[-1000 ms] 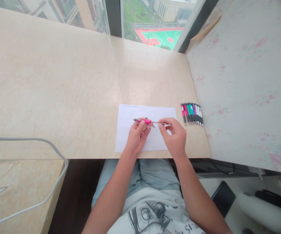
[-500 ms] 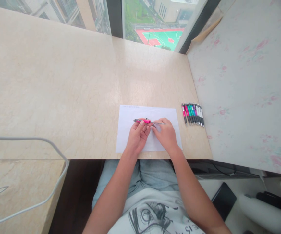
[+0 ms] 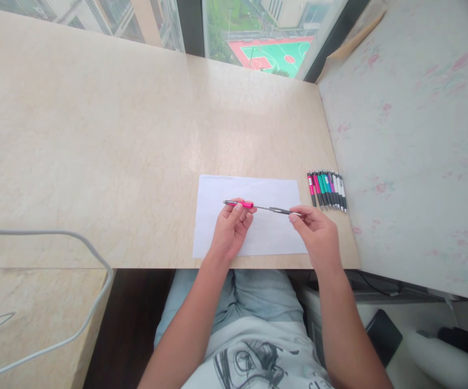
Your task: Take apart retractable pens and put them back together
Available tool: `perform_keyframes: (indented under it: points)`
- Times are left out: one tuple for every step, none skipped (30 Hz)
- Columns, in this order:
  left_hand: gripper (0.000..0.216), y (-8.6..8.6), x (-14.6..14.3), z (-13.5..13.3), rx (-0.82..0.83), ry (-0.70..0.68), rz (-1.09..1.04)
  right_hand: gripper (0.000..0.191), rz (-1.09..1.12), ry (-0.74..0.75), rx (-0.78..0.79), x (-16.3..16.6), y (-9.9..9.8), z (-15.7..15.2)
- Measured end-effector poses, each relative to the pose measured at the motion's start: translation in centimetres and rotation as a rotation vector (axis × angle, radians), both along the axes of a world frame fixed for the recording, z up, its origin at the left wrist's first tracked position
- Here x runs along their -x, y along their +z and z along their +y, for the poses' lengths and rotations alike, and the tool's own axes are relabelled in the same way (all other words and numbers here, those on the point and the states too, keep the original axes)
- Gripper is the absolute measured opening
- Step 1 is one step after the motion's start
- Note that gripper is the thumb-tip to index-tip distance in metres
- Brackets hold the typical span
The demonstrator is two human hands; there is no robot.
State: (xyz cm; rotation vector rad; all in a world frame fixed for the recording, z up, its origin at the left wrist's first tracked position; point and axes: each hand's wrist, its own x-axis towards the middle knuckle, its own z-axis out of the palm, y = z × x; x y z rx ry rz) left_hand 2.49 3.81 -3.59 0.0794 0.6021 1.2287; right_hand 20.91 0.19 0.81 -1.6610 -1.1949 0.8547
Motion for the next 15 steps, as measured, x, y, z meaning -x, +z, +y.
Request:
perform_keyframes:
  points:
    - [0.023, 0.1, 0.0, 0.0, 0.003, -0.003, 0.004, 0.02, 0.026, -0.022, -0.02, -0.5, 0.5, -0.3]
    - [0.024, 0.1, 0.0, 0.0, 0.004, -0.005, 0.011, 0.02, 0.05, -0.035, -0.034, -1.0, 0.9, -0.7]
    - [0.024, 0.2, 0.0, 0.0, 0.004, -0.006, 0.019, 0.02, 0.067, -0.048, -0.05, -1.4, 1.2, -1.0]
    - [0.024, 0.2, 0.0, 0.1, 0.006, -0.006, 0.028, 0.02, 0.081, -0.057, -0.065, -1.8, 1.5, -1.2]
    - [0.023, 0.2, 0.0, 0.1, 0.007, -0.006, 0.035, 0.02, 0.091, -0.063, -0.08, -2.1, 1.7, -1.4]
    - [0.023, 0.2, 0.0, 0.0, 0.006, -0.006, 0.041, 0.019, 0.094, -0.068, -0.097, -2.2, 1.9, -1.5]
    - [0.023, 0.1, 0.0, 0.0, 0.006, -0.007, 0.044, 0.018, 0.09, -0.072, -0.115, -2.3, 2.0, -1.6]
    - [0.022, 0.1, -0.1, 0.0, 0.005, -0.008, 0.047, 0.017, 0.079, -0.078, -0.134, -2.3, 2.1, -1.7]
    - [0.022, 0.1, -0.1, 0.0, 0.004, -0.009, 0.05, 0.017, 0.061, -0.082, -0.148, -2.3, 2.2, -1.7]
    - [0.022, 0.1, -0.1, 0.0, 0.004, -0.011, 0.053, 0.016, 0.04, -0.085, -0.158, -2.2, 2.2, -1.6]
    - [0.022, 0.1, -0.1, 0.0, 0.005, -0.013, 0.056, 0.015, 0.017, -0.086, -0.162, -2.0, 2.2, -1.6]
    - [0.022, 0.1, -0.1, 0.0, 0.007, -0.014, 0.06, 0.015, -0.005, -0.085, -0.163, -1.8, 2.2, -1.6]
    - [0.022, 0.1, -0.1, 0.0, 0.009, -0.015, 0.063, 0.015, -0.023, -0.083, -0.163, -1.7, 2.3, -1.5]
    - [0.023, 0.1, -0.1, 0.0, 0.011, -0.015, 0.066, 0.014, -0.038, -0.079, -0.165, -1.5, 2.3, -1.5]
    - [0.023, 0.1, -0.1, 0.0, 0.011, -0.016, 0.069, 0.014, -0.049, -0.075, -0.169, -1.4, 2.3, -1.5]
